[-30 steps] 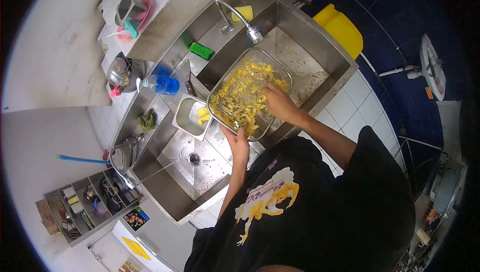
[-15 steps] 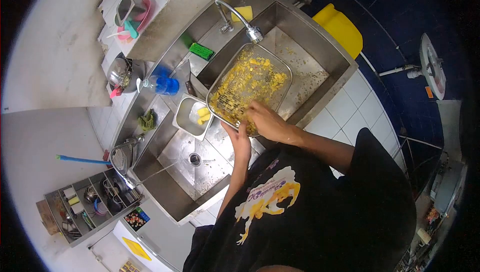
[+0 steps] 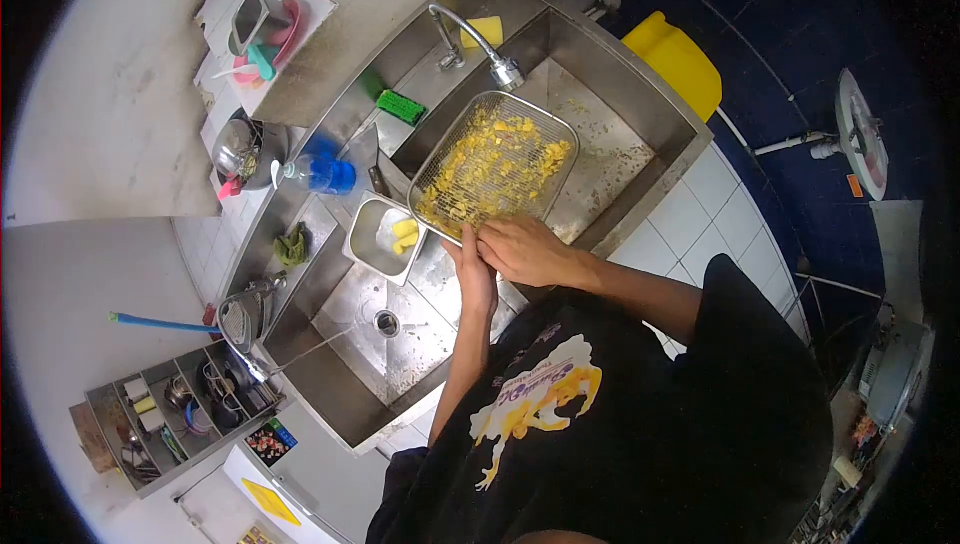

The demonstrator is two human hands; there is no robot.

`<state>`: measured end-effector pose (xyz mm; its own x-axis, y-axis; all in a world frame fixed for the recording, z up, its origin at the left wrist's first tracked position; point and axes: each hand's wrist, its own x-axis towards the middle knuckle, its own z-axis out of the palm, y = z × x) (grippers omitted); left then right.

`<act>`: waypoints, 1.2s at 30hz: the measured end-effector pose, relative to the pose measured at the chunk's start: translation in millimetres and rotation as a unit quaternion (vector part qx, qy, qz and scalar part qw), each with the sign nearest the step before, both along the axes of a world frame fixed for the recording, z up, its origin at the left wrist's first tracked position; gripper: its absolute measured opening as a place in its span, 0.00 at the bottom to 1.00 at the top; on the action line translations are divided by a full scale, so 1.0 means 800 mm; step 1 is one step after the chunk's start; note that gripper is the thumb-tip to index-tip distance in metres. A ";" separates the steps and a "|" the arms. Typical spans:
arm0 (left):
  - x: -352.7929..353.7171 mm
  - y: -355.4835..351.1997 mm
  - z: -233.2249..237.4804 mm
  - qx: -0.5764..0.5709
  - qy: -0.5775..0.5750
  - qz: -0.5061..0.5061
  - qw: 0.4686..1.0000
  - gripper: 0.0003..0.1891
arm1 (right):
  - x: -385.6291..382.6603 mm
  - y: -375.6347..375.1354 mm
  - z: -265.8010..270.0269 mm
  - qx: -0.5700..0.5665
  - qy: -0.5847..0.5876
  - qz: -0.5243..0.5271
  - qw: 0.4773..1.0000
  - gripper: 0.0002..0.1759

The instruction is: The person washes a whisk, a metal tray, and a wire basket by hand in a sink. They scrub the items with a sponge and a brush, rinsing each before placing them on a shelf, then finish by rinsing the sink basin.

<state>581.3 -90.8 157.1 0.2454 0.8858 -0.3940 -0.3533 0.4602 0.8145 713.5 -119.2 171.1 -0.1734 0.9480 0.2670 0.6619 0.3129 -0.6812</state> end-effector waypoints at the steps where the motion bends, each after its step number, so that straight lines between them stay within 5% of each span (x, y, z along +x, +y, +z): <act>1: 0.002 0.001 0.004 0.000 0.000 -0.001 1.000 0.33 | 0.002 0.002 0.002 -0.012 0.003 -0.006 1.000 0.14; 6: 0.004 0.016 0.001 -0.057 0.066 -0.036 0.996 0.35 | 0.013 0.022 -0.021 -0.129 0.031 0.002 0.991 0.15; 8: -0.002 0.018 -0.046 -0.030 0.108 -0.028 0.993 0.35 | 0.020 0.040 -0.062 -0.246 0.186 0.006 0.951 0.17; 10: -0.004 0.017 -0.077 -0.003 0.149 -0.022 0.989 0.34 | 0.037 0.042 -0.094 -0.216 0.237 0.006 0.947 0.16; 11: -0.006 0.012 -0.084 -0.025 0.155 -0.024 0.987 0.37 | 0.048 0.042 -0.089 -0.334 0.432 -0.069 0.835 0.15; 12: -0.009 0.008 -0.091 -0.049 0.162 -0.027 0.985 0.40 | 0.059 0.043 -0.086 -0.430 0.596 -0.140 0.664 0.14; 13: -0.003 0.003 -0.062 -0.097 0.175 -0.031 0.979 0.42 | 0.075 0.046 -0.091 -0.443 0.643 -0.142 0.608 0.12; 14: -0.008 -0.003 -0.073 -0.101 0.175 -0.035 0.979 0.42 | 0.094 0.048 -0.110 -0.444 0.643 -0.147 0.606 0.12; 16: -0.021 -0.014 -0.103 -0.090 0.173 -0.046 0.980 0.42 | 0.126 0.052 -0.175 -0.364 0.753 -0.173 0.521 0.09; 17: -0.018 -0.019 -0.088 -0.113 0.186 -0.041 0.975 0.43 | 0.144 0.058 -0.199 -0.367 0.753 -0.174 0.518 0.09; 20: -0.022 -0.026 -0.072 -0.156 0.206 -0.077 0.963 0.44 | 0.169 0.064 -0.213 -0.332 0.742 -0.263 0.521 0.13; 22: -0.029 -0.034 -0.096 -0.139 0.205 -0.069 0.966 0.44 | 0.175 0.060 -0.177 -0.337 0.419 -0.497 0.681 0.20; 26: -0.029 -0.039 -0.120 -0.127 0.211 -0.041 0.968 0.46 | 0.186 0.017 -0.245 -0.351 0.347 -0.502 0.710 0.25; 28: -0.020 -0.036 -0.096 -0.150 0.184 -0.042 0.971 0.45 | 0.174 -0.017 -0.297 -0.257 0.210 -0.197 0.922 0.24; 30: -0.014 -0.029 -0.092 -0.172 0.153 -0.042 0.972 0.45 | 0.124 -0.040 -0.178 -0.236 0.192 -0.021 0.953 0.24; 31: -0.013 -0.026 -0.097 -0.199 0.119 -0.030 0.972 0.41 | 0.108 -0.048 -0.160 -0.239 0.185 -0.021 0.953 0.24; 33: -0.020 -0.023 -0.117 -0.235 0.038 -0.034 0.971 0.29 | 0.085 -0.059 -0.146 -0.156 -0.047 0.005 0.987 0.16; 36: -0.014 -0.027 -0.128 -0.248 -0.024 -0.051 0.967 0.27 | 0.084 -0.048 -0.135 -0.191 0.001 -0.022 0.981 0.10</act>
<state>569.9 -112.1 55.0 0.3505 0.5605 -0.7503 -0.3167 0.8249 0.4682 780.7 -157.6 62.7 -0.1290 0.9856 -0.1090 0.6676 0.0051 -0.7445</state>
